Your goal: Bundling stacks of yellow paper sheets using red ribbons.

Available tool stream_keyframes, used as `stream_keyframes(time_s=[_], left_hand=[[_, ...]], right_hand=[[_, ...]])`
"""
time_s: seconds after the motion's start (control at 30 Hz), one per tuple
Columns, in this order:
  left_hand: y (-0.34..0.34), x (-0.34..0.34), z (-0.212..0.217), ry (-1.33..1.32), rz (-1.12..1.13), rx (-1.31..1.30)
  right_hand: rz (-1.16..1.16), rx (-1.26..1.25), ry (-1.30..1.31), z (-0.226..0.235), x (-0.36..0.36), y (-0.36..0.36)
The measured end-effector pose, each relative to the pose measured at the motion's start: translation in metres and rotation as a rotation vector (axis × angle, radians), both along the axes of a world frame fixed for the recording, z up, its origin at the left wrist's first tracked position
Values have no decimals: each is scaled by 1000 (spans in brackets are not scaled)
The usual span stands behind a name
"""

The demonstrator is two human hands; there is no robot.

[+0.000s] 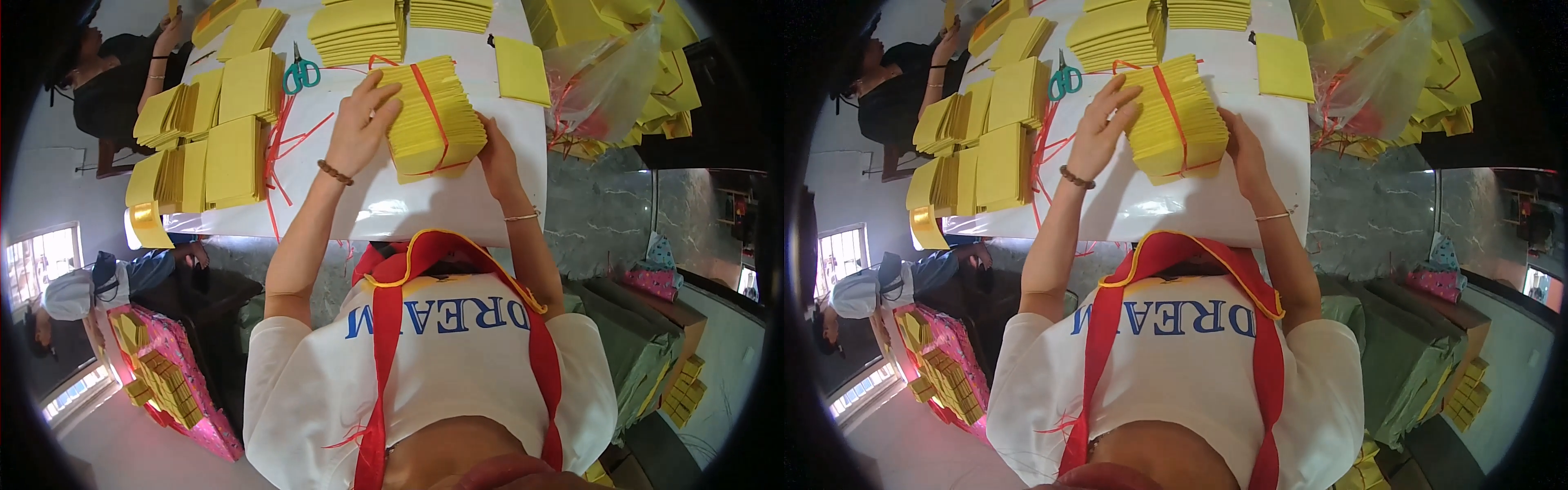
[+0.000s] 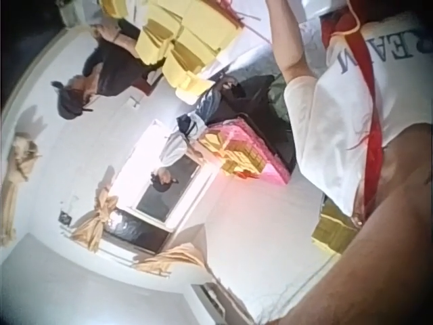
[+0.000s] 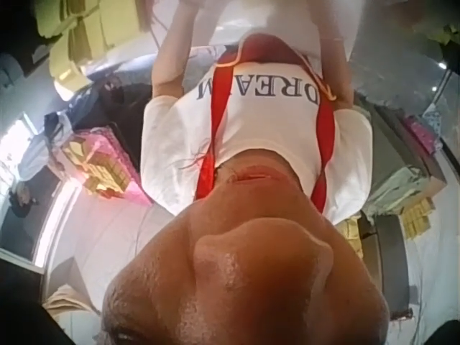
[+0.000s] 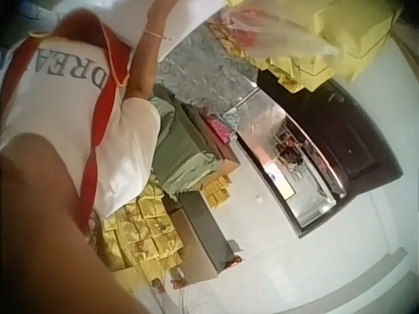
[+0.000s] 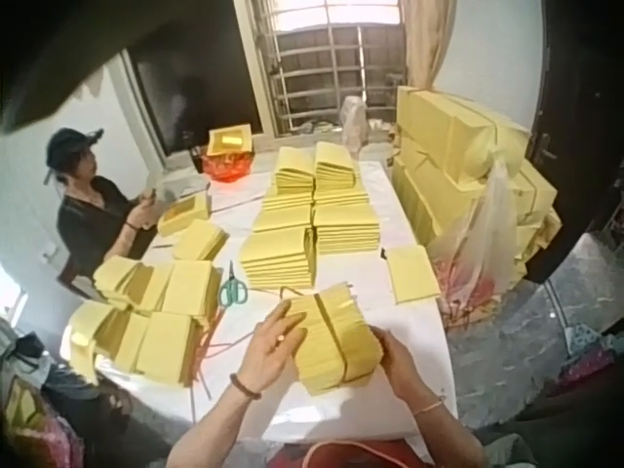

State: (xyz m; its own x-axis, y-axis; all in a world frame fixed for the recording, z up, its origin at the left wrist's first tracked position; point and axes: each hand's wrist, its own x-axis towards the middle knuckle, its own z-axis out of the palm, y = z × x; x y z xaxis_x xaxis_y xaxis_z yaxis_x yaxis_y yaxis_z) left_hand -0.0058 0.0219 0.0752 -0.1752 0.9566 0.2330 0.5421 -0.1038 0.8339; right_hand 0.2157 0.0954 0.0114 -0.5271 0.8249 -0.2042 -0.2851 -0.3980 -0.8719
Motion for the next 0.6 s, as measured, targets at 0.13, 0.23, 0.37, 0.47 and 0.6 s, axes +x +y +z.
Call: stream_keyframes(time_s=[0.13,0.23,0.37,0.47,0.6], left_hand=[[4,-4,1,155,90,16],[12,-6,-16,130,190,99],[22,3,-32,-100,221,112],[26,16,-31,-448,146,157],[30,15,-37,-229,163,217]], right_hand=[[-45,98,-118,16,-7,21],[-45,253,-240,55,-28,35],[107,388,-299,61,-53,47],[213,399,-288,47,-51,58],[210,470,-295,52,-53,53]])
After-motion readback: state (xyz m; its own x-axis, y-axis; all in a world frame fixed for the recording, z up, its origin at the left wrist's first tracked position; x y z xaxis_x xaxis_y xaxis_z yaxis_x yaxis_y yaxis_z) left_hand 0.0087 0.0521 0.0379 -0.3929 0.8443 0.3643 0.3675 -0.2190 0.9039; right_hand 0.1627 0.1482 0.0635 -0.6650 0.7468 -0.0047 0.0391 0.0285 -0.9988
